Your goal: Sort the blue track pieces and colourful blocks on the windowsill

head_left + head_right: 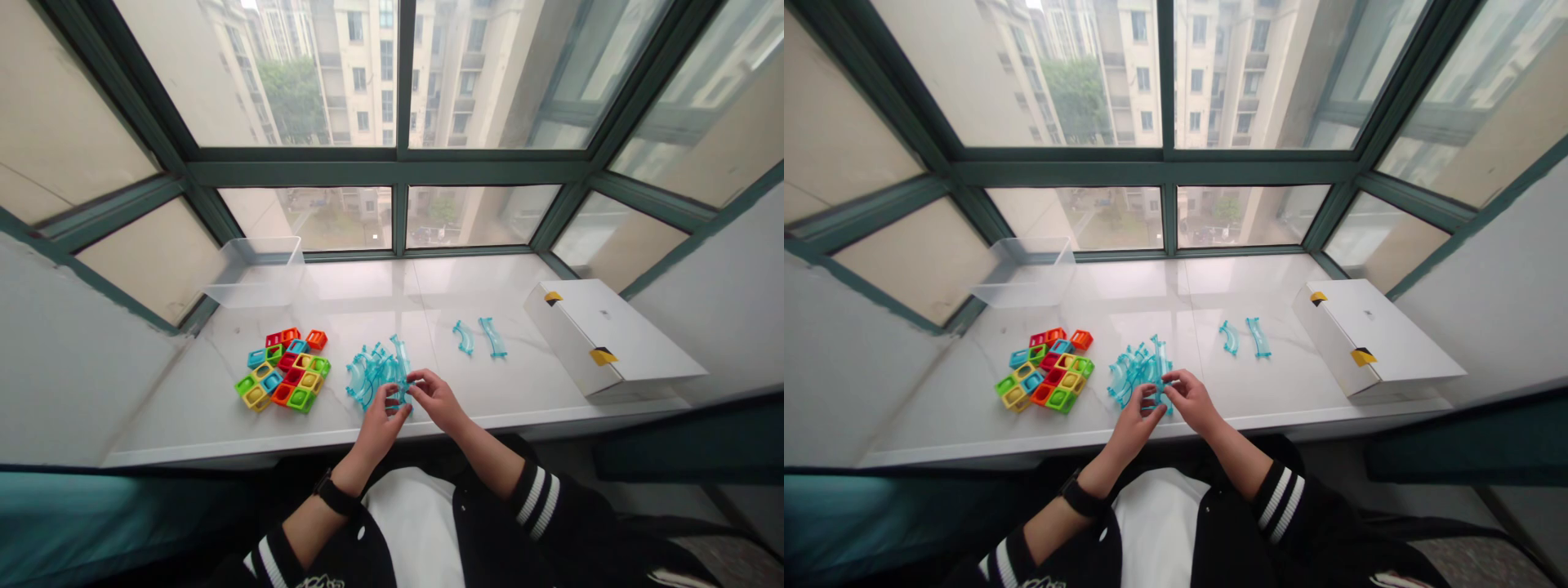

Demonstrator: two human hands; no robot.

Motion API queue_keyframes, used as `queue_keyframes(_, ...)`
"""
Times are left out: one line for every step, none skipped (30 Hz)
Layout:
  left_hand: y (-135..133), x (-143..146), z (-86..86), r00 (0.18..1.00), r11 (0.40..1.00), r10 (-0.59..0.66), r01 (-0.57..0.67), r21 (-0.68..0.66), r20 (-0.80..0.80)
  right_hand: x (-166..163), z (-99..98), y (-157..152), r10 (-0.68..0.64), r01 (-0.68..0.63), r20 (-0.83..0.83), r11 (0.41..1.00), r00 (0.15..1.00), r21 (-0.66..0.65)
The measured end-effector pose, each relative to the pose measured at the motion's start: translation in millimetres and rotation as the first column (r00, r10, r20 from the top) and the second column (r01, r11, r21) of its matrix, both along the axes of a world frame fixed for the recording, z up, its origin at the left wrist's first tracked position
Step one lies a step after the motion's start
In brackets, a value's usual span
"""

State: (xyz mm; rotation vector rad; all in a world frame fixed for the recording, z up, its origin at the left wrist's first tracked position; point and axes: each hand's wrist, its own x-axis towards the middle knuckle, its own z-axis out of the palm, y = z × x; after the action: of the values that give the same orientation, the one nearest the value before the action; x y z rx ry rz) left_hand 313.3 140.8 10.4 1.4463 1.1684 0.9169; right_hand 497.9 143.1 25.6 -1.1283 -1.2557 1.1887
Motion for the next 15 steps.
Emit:
queue_keyframes(0.7, 0.1, -0.1, 1.000, 1.000, 0.024, -0.024, -0.009, 0.004, -3.4, 0.4, -1.1, 0.025, -0.026, -0.047, 0.999, 0.999, -0.023)
queue_keyframes(1.3, 0.1, -0.9, 0.999, 0.999, 0.046, -0.046, -0.016, 0.008, -6.3, 0.5, -2.2, 0.042, -0.046, -0.083, 0.998, 0.996, -0.039)
queue_keyframes(1.8, 0.0, -2.2, 0.998, 0.998, 0.062, -0.062, -0.022, 0.016, -8.6, 0.4, -3.0, 0.055, -0.060, -0.103, 0.997, 0.993, -0.047)
queue_keyframes(2.1, 0.1, -3.9, 0.997, 0.997, 0.071, -0.070, -0.031, 0.033, -10.2, 0.3, -3.7, 0.066, -0.072, -0.106, 0.996, 0.992, -0.046)
queue_keyframes(2.4, 0.2, -5.7, 0.996, 0.997, 0.069, -0.066, -0.046, 0.060, -11.1, 0.4, -4.1, 0.077, -0.080, -0.093, 0.996, 0.993, -0.037)
queue_keyframes(2.6, 0.5, -7.4, 0.994, 0.996, 0.063, -0.056, -0.067, 0.094, -11.4, 0.7, -4.2, 0.083, -0.084, -0.068, 0.996, 0.994, -0.018)
queue_keyframes(2.8, 0.8, -8.8, 0.990, 0.995, 0.059, -0.048, -0.093, 0.128, -11.1, 1.2, -4.0, 0.083, -0.083, -0.031, 0.997, 0.996, 0.007)
queue_keyframes(3.0, 1.1, -9.8, 0.986, 0.992, 0.060, -0.041, -0.119, 0.155, -10.1, 2.0, -3.6, 0.076, -0.076, 0.011, 0.996, 0.997, 0.036)
queue_keyframes(3.3, 1.3, -10.5, 0.983, 0.989, 0.066, -0.042, -0.141, 0.170, -8.5, 2.9, -2.9, 0.060, -0.063, 0.055, 0.996, 0.997, 0.068)
queue_keyframes(3.7, 1.3, -10.9, 0.982, 0.986, 0.078, -0.051, -0.158, 0.170, -6.4, 3.9, -1.9, 0.038, -0.047, 0.097, 0.994, 0.995, 0.097)
queue_keyframes(4.2, 1.2, -11.1, 0.982, 0.983, 0.095, -0.067, -0.171, 0.160, -3.8, 4.8, -0.9, 0.014, -0.030, 0.132, 0.992, 0.991, 0.122)
queue_keyframes(4.9, 1.1, -11.1, 0.982, 0.979, 0.114, -0.086, -0.185, 0.149, -0.9, 5.5, 0.3, -0.008, -0.014, 0.156, 0.990, 0.988, 0.141)
queue_keyframes(5.5, 1.0, -11.0, 0.981, 0.973, 0.130, -0.098, -0.208, 0.143, 2.2, 5.9, 1.5, -0.026, -0.001, 0.171, 0.988, 0.985, 0.155)
queue_keyframes(6.1, 1.1, -10.7, 0.979, 0.964, 0.146, -0.108, -0.241, 0.145, 5.3, 5.8, 2.6, -0.042, 0.012, 0.178, 0.986, 0.983, 0.168)
queue_keyframes(6.5, 1.4, -10.3, 0.975, 0.952, 0.162, -0.114, -0.285, 0.153, 8.1, 5.1, 3.7, -0.054, 0.022, 0.182, 0.984, 0.982, 0.176)
